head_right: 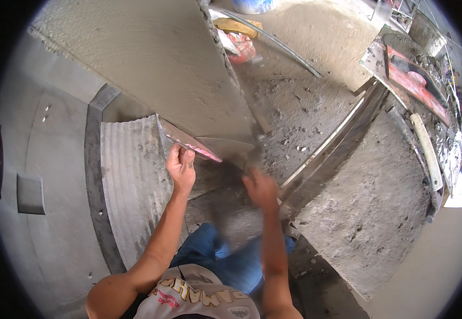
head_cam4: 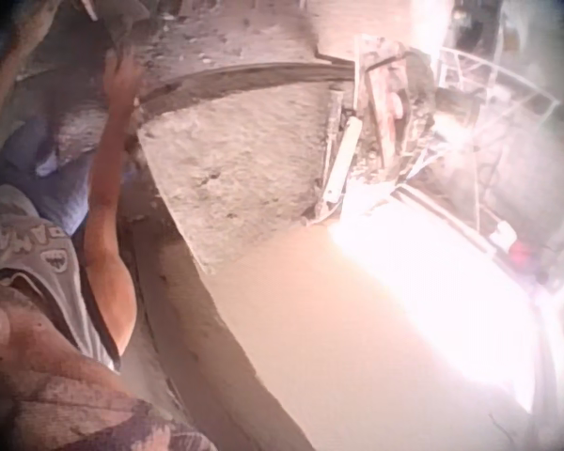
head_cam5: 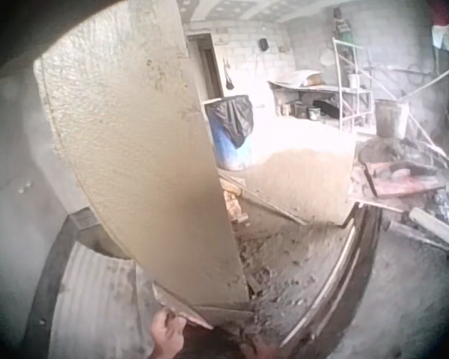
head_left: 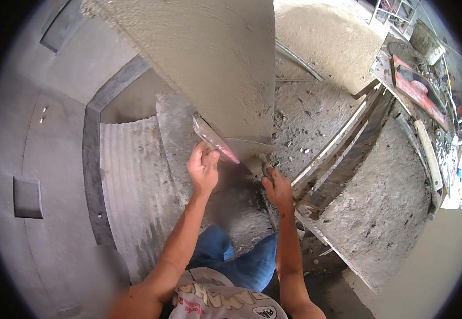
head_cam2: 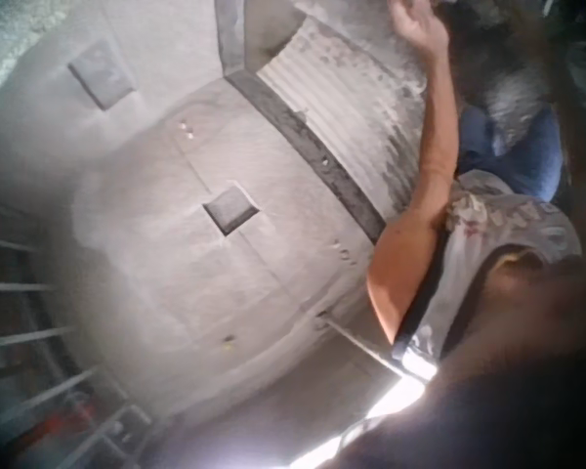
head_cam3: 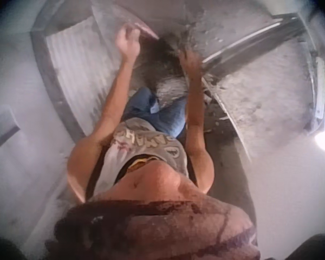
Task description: The person applies wet cement to a vertical wall using a trowel and a long straightedge. They repeatedly scoop material from a nearby pile, spread it onto the wall surface, and smooth it with the straightedge to create a flat finish.
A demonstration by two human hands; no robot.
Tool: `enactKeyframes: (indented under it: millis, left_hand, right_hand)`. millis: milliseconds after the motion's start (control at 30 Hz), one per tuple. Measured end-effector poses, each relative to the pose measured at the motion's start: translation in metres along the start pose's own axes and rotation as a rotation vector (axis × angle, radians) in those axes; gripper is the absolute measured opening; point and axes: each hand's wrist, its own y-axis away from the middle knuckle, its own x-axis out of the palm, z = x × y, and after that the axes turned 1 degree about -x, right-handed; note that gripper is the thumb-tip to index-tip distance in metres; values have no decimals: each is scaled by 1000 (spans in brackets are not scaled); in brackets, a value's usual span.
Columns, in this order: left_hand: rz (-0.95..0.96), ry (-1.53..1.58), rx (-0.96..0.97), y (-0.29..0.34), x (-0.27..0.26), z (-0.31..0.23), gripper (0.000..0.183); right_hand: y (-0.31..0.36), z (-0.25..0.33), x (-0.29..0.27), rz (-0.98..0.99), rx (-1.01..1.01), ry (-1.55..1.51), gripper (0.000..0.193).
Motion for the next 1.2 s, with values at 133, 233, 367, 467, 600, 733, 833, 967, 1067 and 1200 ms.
enactKeyframes:
  millis: [133,233,367,467,600,733,833,967,1067,1200]
  left_hand:
    - [-81,-15,-4,-2,11,-10,27]
    - [-61,-23,-23,0,7,-8,28]
    - [-44,-128,-34,3,-4,-2,35]
    - [-69,-52,13,-4,1,-8,33]
    - [-95,40,60,-17,5,-25,28]
    - [-97,45,112,-29,5,-43,28]
    - [-105,-108,127,-27,1,-38,23]
    - [-77,-326,150,-16,4,-25,21]
    - [-76,-371,99,-2,4,-5,21]
    - [-72,-403,152,-7,5,-16,21]
  right_hand:
    - [-7,4,1,-46,-15,39,28]
    - [-14,11,-1,-124,-60,28,26]
    - [-22,18,-1,-151,-138,27,26]
    - [-27,35,-12,-140,-172,19,27]
    - [-33,57,-25,-153,-210,0,26]
    - [-40,83,-37,-168,-223,19,23]
    - [-37,83,-38,-119,-209,46,26]
    - [-30,55,-21,-165,-192,40,23]
    - [-26,34,-10,-168,-162,12,22]
    - [-30,39,-13,-179,-158,17,21]
